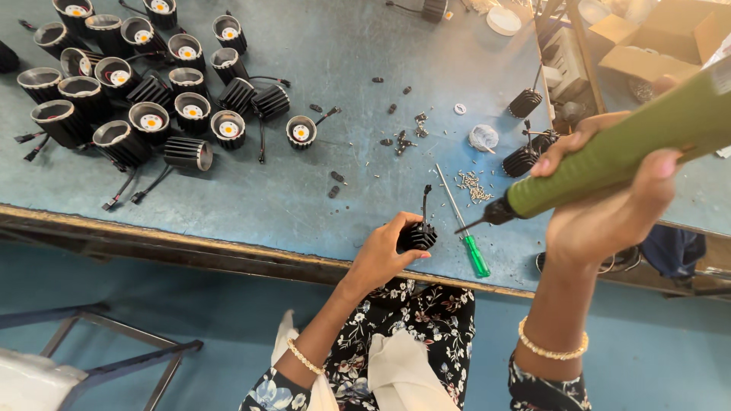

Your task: The person assembles industrial LED light fixtures by inserting small components into the heat sinks and using a power screwdriver to secure them.

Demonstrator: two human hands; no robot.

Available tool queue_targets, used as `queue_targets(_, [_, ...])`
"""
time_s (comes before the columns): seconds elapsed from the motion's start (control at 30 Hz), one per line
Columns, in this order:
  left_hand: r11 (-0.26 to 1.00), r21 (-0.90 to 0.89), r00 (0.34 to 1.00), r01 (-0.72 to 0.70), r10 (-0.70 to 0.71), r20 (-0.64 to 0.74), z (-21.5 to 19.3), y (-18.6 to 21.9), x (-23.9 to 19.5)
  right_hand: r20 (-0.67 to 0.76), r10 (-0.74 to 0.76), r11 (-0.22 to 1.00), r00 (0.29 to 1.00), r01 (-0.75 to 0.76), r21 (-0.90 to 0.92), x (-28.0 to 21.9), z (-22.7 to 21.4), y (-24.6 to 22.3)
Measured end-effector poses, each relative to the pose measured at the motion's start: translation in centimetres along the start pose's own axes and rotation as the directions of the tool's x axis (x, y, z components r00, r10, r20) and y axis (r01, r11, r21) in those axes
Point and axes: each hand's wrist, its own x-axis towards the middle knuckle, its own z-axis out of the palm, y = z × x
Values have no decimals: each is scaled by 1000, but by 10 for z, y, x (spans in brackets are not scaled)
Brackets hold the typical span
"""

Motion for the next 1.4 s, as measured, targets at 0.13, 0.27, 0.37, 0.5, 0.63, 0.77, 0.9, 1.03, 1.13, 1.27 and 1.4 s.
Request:
queue_targets(0.13, [1000,-19,1000,-6,7,12,1,-1,1,99,13,1000,995,-15,15,-6,6,9])
queue_targets(0.27, [999,36,999,5,-6,40,-1,-1,3,134,48,991,990,-64,117,-7,11,23])
queue_targets(0.37, [997,45,998,-57,55,38,-2,0,2,99,86,980,991,-102,169,-13,15,30])
queue_targets(0.5, [998,51,998,-33,30,51,-3,0,3,13,37,985,999,-39,166,-17,21,37])
queue_targets(0.63, [997,58,998,-50,48,41,-3,2,3,-35,-12,994,999,16,104,-13,28,45])
queue_targets(0.77, [999,43,999,-32,30,44,-4,2,3,-28,-11,993,1000,14,115,-10,29,50])
queue_targets(0.9, [999,46,999,-26,24,46,-3,1,2,-45,46,975,998,-35,221,-8,27,54])
queue_targets(1.03, [998,63,999,-26,24,40,-2,-1,2,-37,63,974,997,-53,221,-6,20,63])
queue_targets(1.13, [996,76,999,-43,41,24,-1,-3,2,-27,55,977,998,-49,210,-7,13,72])
queue_targets(1.27, [997,78,999,-11,7,41,0,-6,2,-6,47,982,999,-46,182,-9,9,79])
queue_targets(1.4, [996,78,999,-37,35,29,1,-7,2,15,45,983,999,-47,178,-8,19,73])
